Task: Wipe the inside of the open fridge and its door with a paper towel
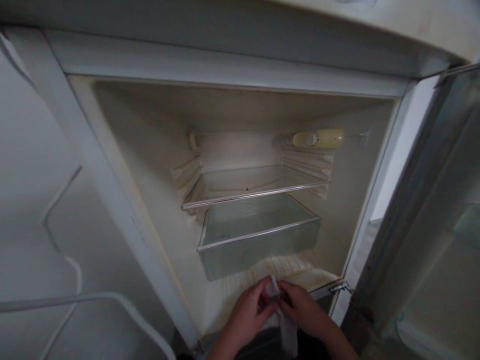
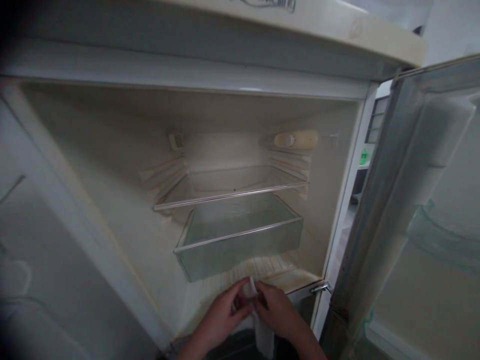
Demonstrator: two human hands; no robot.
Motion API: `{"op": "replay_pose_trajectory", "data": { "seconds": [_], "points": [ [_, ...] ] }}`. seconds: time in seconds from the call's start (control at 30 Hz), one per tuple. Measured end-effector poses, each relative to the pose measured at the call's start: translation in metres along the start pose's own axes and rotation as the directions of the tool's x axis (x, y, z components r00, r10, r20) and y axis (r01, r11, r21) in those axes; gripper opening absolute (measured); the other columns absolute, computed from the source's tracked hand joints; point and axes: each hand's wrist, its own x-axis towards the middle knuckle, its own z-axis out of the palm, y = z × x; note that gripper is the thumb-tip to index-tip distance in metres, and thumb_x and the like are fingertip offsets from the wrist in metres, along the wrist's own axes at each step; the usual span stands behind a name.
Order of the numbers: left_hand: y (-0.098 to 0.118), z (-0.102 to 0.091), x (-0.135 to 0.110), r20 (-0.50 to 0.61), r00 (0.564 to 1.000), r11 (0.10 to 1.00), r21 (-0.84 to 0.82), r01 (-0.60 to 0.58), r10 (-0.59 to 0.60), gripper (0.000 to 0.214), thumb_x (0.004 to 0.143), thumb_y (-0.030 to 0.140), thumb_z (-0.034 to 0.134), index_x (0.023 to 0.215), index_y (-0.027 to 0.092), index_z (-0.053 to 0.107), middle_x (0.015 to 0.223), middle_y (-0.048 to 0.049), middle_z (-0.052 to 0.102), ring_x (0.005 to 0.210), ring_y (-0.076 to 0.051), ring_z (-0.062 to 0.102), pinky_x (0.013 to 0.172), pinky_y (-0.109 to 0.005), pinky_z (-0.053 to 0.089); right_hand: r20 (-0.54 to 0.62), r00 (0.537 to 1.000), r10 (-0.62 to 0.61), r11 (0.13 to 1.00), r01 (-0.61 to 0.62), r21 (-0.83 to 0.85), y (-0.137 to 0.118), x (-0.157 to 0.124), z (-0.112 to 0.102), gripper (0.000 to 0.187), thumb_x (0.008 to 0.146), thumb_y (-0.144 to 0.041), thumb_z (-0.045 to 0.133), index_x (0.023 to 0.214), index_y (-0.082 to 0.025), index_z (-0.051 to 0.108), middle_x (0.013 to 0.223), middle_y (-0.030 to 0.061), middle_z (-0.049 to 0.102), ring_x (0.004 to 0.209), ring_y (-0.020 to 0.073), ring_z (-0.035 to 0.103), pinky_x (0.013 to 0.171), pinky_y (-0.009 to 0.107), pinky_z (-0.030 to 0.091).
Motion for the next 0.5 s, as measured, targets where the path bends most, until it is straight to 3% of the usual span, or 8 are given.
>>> {"op": "replay_pose_trajectory", "data": {
  "seconds": [0.07,0.13,0.2,0.23,0.27,0.37,0.43,0.5],
  "points": [
    [-0.001,-0.002,-0.003,0.025,0.999,0.998,-0.039,0.047,-0.046,0.074,0.089,0.029,0.068,0.157,0.028,0.038,0.087,0.0022,0.067,0.08,-0.019,0.063,0.078,-0.031,0.048,0.016,1.0,-0.014,0.999,0.013,0.033,-0.004,0.001,0.005,0.013,0.086,-0.015,0.056,0.096,-0.018,0.063,0.086,0.0016,0.068,0.081,0.0179,0.065,0.072,0.026,0.039],
    [-0.001,-0.004,-0.007,0.02,0.997,0.997,-0.029,0.069,-0.069,0.068,0.088,0.031,0.069,0.151,0.025,0.046,0.081,0.0036,0.064,0.075,-0.018,0.061,0.07,-0.028,0.044,0.008,0.999,-0.052,0.996,0.051,0.074,-0.01,0.001,0.01,0.016,0.086,-0.014,0.056,0.099,-0.019,0.063,0.091,0.0015,0.069,0.085,0.0175,0.064,0.075,0.026,0.039],
    [0.0,-0.008,-0.012,-0.022,0.996,0.995,0.033,0.091,-0.09,0.034,0.089,0.034,0.07,0.12,0.021,0.067,0.074,0.0031,0.06,0.071,-0.017,0.057,0.064,-0.027,0.039,-0.016,0.996,-0.085,0.99,0.086,0.109,-0.016,-0.001,0.014,0.015,0.088,-0.015,0.055,0.1,-0.021,0.062,0.096,0.0016,0.069,0.089,0.0174,0.064,0.078,0.026,0.04],
    [0.002,-0.01,-0.015,-0.054,0.994,0.993,0.069,0.094,-0.09,0.019,0.09,0.036,0.069,0.1,0.019,0.069,0.072,0.0023,0.058,0.069,-0.017,0.056,0.063,-0.027,0.038,-0.032,0.995,-0.089,0.988,0.093,0.124,-0.02,-0.002,0.016,0.012,0.09,-0.016,0.055,0.099,-0.021,0.061,0.096,0.0015,0.068,0.089,0.0174,0.064,0.079,0.026,0.041],
    [0.004,-0.013,-0.018,-0.09,0.993,0.991,0.102,0.082,-0.072,0.018,0.091,0.036,0.068,0.086,0.019,0.066,0.073,0.0013,0.058,0.07,-0.017,0.055,0.063,-0.027,0.038,-0.051,0.995,-0.09,0.986,0.096,0.136,-0.023,-0.003,0.018,0.01,0.092,-0.018,0.054,0.099,-0.021,0.061,0.095,0.0015,0.068,0.089,0.0175,0.063,0.079,0.027,0.041],
    [0.011,-0.025,-0.03,-0.228,0.97,0.982,0.186,-0.037,0.08,0.02,0.094,0.034,0.067,0.079,0.02,0.064,0.09,-0.0036,0.061,0.086,-0.02,0.061,0.075,-0.029,0.047,-0.111,0.989,-0.099,0.98,0.117,0.164,-0.032,-0.005,0.026,0.008,0.096,-0.023,0.052,0.099,-0.022,0.059,0.094,0.0018,0.066,0.087,0.0182,0.063,0.079,0.028,0.043],
    [0.016,-0.034,-0.038,-0.322,0.923,0.954,0.273,-0.122,0.21,0.018,0.095,0.034,0.067,0.082,0.021,0.067,0.114,-0.0079,0.063,0.107,-0.025,0.061,0.091,-0.035,0.051,-0.194,0.976,-0.1,0.974,0.137,0.183,-0.036,-0.006,0.034,0.007,0.097,-0.026,0.053,0.101,-0.024,0.056,0.092,0.0021,0.066,0.085,0.019,0.063,0.078,0.03,0.045],
    [0.02,-0.043,-0.045,-0.382,0.867,0.911,0.376,-0.169,0.319,0.017,0.098,0.035,0.062,0.088,0.023,0.068,0.124,-0.0089,0.063,0.117,-0.027,0.061,0.099,-0.039,0.051,-0.324,0.941,-0.097,0.964,0.171,0.206,-0.039,-0.007,0.044,0.007,0.097,-0.032,0.054,0.098,-0.024,0.051,0.086,0.002,0.063,0.08,0.0193,0.062,0.075,0.031,0.046]
  ]
}}
